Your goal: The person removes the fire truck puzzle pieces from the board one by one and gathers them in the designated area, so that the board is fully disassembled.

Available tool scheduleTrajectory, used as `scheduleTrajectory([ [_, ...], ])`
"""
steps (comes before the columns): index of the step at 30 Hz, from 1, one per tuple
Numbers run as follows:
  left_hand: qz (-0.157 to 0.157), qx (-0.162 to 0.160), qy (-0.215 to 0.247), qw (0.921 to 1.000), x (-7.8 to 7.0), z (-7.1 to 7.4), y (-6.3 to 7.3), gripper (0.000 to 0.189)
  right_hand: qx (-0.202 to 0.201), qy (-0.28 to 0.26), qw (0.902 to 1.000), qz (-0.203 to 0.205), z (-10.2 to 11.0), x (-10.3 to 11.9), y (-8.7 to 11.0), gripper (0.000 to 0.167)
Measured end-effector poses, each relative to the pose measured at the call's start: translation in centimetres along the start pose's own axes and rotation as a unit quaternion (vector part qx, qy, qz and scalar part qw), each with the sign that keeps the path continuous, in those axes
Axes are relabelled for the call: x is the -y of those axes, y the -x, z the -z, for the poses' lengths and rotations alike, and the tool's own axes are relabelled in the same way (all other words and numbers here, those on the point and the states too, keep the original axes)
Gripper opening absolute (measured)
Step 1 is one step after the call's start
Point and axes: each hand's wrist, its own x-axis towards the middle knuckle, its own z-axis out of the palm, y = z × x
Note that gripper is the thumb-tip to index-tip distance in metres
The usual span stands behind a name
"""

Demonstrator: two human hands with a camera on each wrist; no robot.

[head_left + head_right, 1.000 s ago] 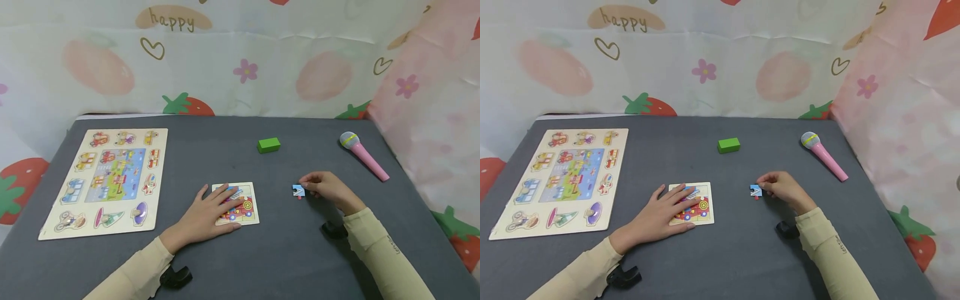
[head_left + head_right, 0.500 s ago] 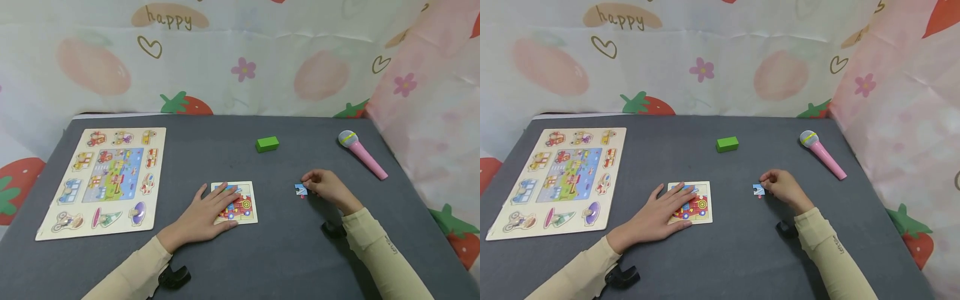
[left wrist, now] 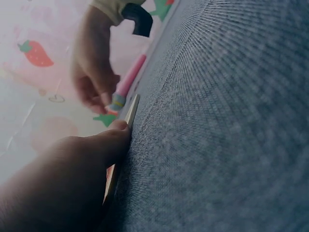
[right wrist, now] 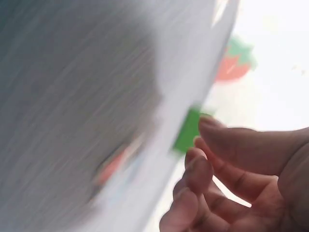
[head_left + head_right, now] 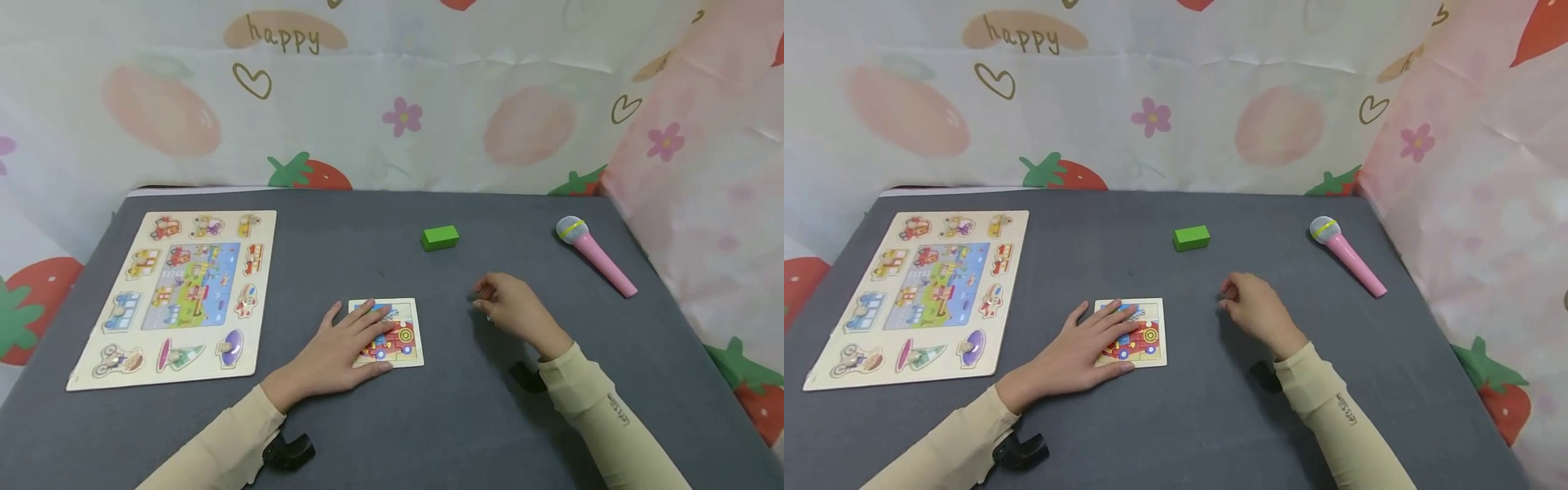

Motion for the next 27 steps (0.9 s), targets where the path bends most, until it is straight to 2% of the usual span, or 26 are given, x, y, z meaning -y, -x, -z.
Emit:
scheduleTrajectory([
  [5,-0.018,0.002,-0.011,0.9998,0.0,-0.3,0.1,0.050,0.046,-0.015,0.9971,0.060,-1.7,3.8,0.4,0.020],
  [9,-0.026,0.002,-0.016,0.9995,0.0,-0.5,0.1,0.047,0.080,-0.015,0.9922,0.094,-3.4,5.3,0.5,0.024],
  [15,-0.031,0.000,-0.029,0.9991,0.1,-0.6,0.1,0.047,0.092,0.010,0.9876,0.127,-5.1,5.9,0.0,0.023],
  [20,-0.040,0.009,-0.042,0.9983,0.2,-0.4,0.0,0.048,0.093,0.006,0.9878,0.125,-5.4,6.0,-0.4,0.020],
  [27,-0.057,0.026,-0.022,0.9978,0.3,0.0,0.1,0.045,0.089,0.009,0.9871,0.132,-5.4,6.2,-0.7,0.018],
])
